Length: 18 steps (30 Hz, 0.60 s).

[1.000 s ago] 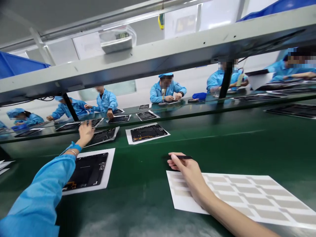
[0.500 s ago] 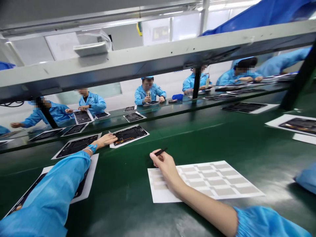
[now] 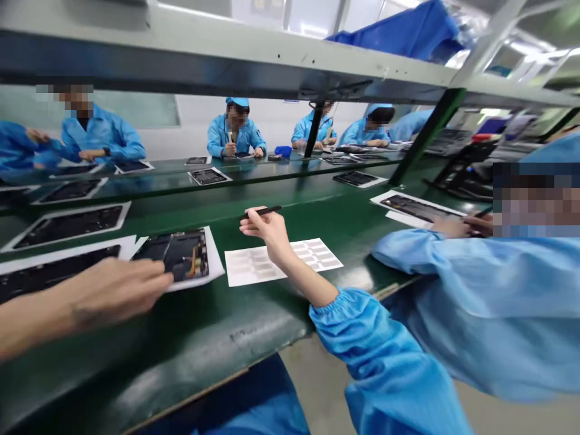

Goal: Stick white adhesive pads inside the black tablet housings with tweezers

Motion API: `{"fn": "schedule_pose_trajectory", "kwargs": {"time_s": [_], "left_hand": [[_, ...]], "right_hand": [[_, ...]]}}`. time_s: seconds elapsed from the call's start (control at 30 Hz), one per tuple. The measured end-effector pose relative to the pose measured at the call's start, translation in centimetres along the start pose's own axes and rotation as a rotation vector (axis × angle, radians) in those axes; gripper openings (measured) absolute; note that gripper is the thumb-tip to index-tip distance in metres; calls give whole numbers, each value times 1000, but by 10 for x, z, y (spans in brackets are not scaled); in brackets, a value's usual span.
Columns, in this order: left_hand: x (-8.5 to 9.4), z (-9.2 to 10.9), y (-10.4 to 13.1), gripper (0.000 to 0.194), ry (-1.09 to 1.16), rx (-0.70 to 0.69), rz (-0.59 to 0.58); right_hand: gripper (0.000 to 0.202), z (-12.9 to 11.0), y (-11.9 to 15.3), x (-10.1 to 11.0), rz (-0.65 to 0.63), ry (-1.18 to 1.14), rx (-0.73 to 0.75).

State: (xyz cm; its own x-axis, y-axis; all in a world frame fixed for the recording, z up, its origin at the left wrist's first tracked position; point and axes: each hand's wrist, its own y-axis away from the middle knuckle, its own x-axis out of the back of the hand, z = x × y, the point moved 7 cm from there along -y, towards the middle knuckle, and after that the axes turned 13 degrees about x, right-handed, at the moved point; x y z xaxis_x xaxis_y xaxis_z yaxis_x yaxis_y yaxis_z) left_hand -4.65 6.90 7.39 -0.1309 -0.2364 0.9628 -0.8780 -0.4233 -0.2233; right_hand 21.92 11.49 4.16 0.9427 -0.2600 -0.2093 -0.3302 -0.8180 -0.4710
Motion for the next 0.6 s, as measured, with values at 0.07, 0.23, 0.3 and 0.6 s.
{"fn": "schedule_pose_trajectory", "kwargs": {"time_s": [0.07,0.23,0.3,0.6], "left_hand": [[-12,49,29,25,72,-23,21],[-39,129,56,11,167,-107,-134],[-42,127,38,3,225,-104,-200],[-95,17,-68,41,553,-61,-86]], "right_hand": [[53,-8,12,5,-26,68,7],[52,3,42,21,-147,286,-81],[53,11,47,27,-209,330,-138],[53,23,46,19,-427,443,-303]]}}
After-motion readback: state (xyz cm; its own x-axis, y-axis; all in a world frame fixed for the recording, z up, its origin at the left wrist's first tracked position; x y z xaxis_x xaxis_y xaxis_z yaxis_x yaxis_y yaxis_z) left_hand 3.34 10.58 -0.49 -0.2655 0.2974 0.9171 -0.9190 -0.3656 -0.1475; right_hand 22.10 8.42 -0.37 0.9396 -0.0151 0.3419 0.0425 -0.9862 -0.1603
